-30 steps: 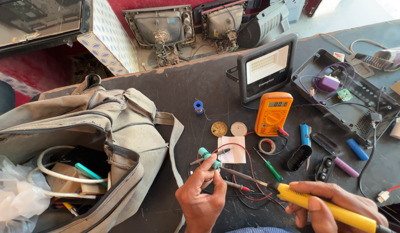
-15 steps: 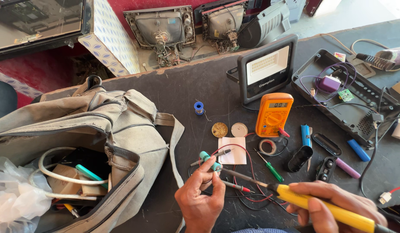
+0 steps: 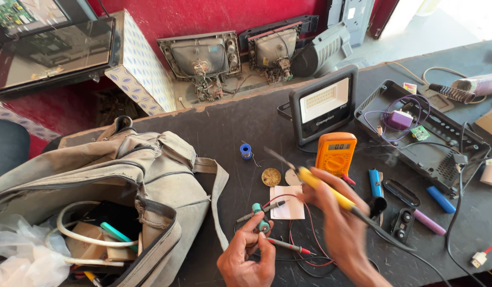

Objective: The person uses a soldering iron and solder wire to attach wires to a small cylindrical component. They repeatedly heat the joint and apply solder, then inspect the connection by holding the component and wires.

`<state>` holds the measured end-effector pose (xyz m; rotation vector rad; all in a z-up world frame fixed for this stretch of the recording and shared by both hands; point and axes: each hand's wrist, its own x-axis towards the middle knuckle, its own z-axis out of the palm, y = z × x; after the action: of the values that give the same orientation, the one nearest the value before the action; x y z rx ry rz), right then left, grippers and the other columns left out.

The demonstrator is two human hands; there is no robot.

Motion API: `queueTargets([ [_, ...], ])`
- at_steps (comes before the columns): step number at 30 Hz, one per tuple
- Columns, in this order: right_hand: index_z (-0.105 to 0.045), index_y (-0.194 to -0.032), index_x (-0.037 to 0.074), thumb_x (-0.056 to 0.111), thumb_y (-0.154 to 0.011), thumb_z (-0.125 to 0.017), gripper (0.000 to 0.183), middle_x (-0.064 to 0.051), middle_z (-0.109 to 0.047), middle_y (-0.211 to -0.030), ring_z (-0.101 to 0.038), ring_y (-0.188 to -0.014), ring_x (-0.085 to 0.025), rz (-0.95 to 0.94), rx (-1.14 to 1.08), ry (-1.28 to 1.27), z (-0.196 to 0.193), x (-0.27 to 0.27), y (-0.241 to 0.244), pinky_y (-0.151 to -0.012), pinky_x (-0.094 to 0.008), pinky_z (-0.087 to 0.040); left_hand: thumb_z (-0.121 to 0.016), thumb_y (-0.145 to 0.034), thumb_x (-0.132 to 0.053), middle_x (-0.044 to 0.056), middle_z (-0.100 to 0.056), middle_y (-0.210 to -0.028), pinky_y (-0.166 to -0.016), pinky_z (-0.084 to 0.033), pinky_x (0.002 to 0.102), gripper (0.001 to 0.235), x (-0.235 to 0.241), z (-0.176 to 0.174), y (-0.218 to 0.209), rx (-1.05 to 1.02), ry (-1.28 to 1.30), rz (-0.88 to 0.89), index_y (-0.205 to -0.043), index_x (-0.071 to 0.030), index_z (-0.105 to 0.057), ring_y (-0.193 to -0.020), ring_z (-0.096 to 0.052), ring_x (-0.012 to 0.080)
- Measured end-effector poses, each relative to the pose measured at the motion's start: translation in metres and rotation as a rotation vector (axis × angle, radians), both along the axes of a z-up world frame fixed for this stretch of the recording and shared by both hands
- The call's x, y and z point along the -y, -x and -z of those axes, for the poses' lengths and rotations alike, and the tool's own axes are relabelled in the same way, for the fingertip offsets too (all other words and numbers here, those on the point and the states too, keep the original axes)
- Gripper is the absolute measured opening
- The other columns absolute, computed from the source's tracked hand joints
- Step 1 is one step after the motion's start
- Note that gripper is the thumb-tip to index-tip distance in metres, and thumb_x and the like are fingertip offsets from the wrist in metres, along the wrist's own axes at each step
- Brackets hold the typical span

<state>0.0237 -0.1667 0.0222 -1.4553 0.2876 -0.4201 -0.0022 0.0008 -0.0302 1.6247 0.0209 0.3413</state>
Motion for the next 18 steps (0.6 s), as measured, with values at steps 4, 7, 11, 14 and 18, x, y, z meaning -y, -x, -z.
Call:
queueTargets([
  [4, -0.066, -0.129, -0.003, 0.017, -0.101, -0.056, 0.036, -0.017, -0.074, -0.106, -0.075, -0.089, -0.019, -0.032, -0.023, -0.177, 0.019, -0.022, -0.052, -0.084, -0.033, -0.062, -0.066, -0.078, 0.011, 0.027, -0.08, -0.107, -0.069, -0.069, 0.03, 0.017, -0.004, 0.008, 0.001, 0.011, -0.001, 0.008, -0.066, 0.006, -0.056, -0.085, -0.086, 0.0261],
  [7, -0.065, -0.127, -0.004, 0.02, -0.102, -0.057, 0.035, -0.017, -0.072, -0.102, -0.073, -0.085, -0.02, -0.063, 0.003, -0.384, 0.036, -0.034, -0.086, -0.082, -0.035, -0.062, -0.067, -0.077, 0.012, 0.028, -0.08, -0.107, -0.07, -0.069, 0.031, 0.02, -0.009, 0.013, 0.003, -0.021, -0.016, -0.011, -0.062, 0.005, -0.056, -0.084, -0.086, 0.0269],
  [11, -0.065, -0.122, -0.003, 0.024, -0.102, -0.056, 0.034, -0.017, -0.071, -0.096, -0.073, -0.082, -0.022, -0.03, -0.021, -0.545, 0.063, -0.041, -0.126, -0.082, -0.037, -0.062, -0.066, -0.078, 0.013, 0.03, -0.078, -0.109, -0.073, -0.07, 0.034, 0.023, -0.015, 0.024, 0.003, -0.056, 0.035, -0.018, -0.062, 0.004, -0.053, -0.086, -0.086, 0.0285],
  [14, -0.063, -0.115, -0.006, 0.025, -0.103, -0.059, 0.033, -0.018, -0.07, -0.094, -0.072, -0.08, -0.024, -0.001, -0.046, -0.76, 0.086, -0.044, -0.154, -0.082, -0.041, -0.063, -0.066, -0.08, 0.014, 0.031, -0.077, -0.111, -0.074, -0.069, 0.036, 0.026, -0.018, 0.033, 0.003, -0.028, 0.072, -0.009, -0.061, 0.004, -0.052, -0.088, -0.085, 0.0305],
  [18, -0.062, -0.109, -0.011, 0.032, -0.103, -0.059, 0.044, -0.021, -0.068, -0.095, -0.071, -0.083, -0.028, 0.031, -0.18, -0.942, 0.117, -0.042, -0.183, -0.087, -0.047, -0.064, -0.067, -0.08, 0.014, 0.032, -0.077, -0.111, -0.078, -0.07, 0.037, 0.023, -0.019, 0.039, 0.0, 0.011, 0.078, -0.001, -0.064, 0.004, -0.055, -0.089, -0.085, 0.0318],
])
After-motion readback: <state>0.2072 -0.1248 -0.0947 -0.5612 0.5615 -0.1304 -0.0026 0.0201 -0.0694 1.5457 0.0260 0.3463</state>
